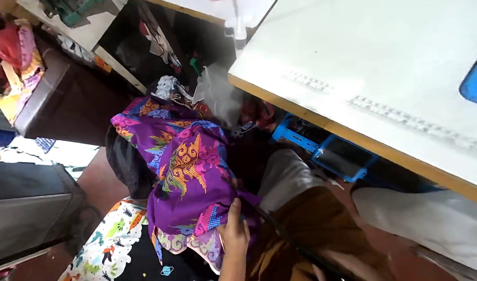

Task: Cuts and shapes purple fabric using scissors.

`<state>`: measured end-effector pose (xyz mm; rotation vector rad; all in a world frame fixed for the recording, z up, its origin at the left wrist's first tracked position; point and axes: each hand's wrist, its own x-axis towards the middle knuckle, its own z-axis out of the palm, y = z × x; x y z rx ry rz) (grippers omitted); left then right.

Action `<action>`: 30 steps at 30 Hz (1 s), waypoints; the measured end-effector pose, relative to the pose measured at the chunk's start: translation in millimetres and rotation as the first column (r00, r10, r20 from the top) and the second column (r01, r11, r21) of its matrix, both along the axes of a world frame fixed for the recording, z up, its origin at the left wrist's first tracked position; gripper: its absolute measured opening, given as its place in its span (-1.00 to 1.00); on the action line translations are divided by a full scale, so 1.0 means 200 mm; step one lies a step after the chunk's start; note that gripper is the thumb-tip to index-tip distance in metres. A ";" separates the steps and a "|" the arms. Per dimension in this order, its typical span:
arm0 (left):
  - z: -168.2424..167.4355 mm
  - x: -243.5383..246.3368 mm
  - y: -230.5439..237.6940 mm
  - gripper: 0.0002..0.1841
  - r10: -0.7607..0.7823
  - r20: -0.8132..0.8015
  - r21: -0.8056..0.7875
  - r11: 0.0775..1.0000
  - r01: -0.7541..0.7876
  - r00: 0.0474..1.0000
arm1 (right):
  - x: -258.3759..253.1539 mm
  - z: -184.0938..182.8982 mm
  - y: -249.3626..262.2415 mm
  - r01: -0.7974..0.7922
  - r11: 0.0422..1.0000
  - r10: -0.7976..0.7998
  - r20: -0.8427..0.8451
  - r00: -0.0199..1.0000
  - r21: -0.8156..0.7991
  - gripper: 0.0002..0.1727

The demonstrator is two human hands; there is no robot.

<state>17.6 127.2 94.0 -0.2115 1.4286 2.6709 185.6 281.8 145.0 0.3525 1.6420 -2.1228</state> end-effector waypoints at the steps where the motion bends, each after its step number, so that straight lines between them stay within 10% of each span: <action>1: 0.00 0.00 -0.02 -0.67 -0.003 -0.001 -0.021 1.000 0.003 1.000 | 0.00 -0.01 0.00 -0.004 1.000 0.004 -0.008 1.000 -0.001 -0.40; 22: -0.02 0.13 -0.21 -0.72 -0.024 -0.053 -0.185 0.983 0.014 0.998 | -0.10 -0.03 0.05 -0.175 0.984 0.174 0.027 0.984 0.022 -0.42; 30: 0.16 0.11 -0.34 -0.46 0.091 0.274 -0.017 0.996 -0.090 0.958 | -0.13 -0.11 0.09 -0.263 0.963 0.260 0.048 0.964 0.056 -0.45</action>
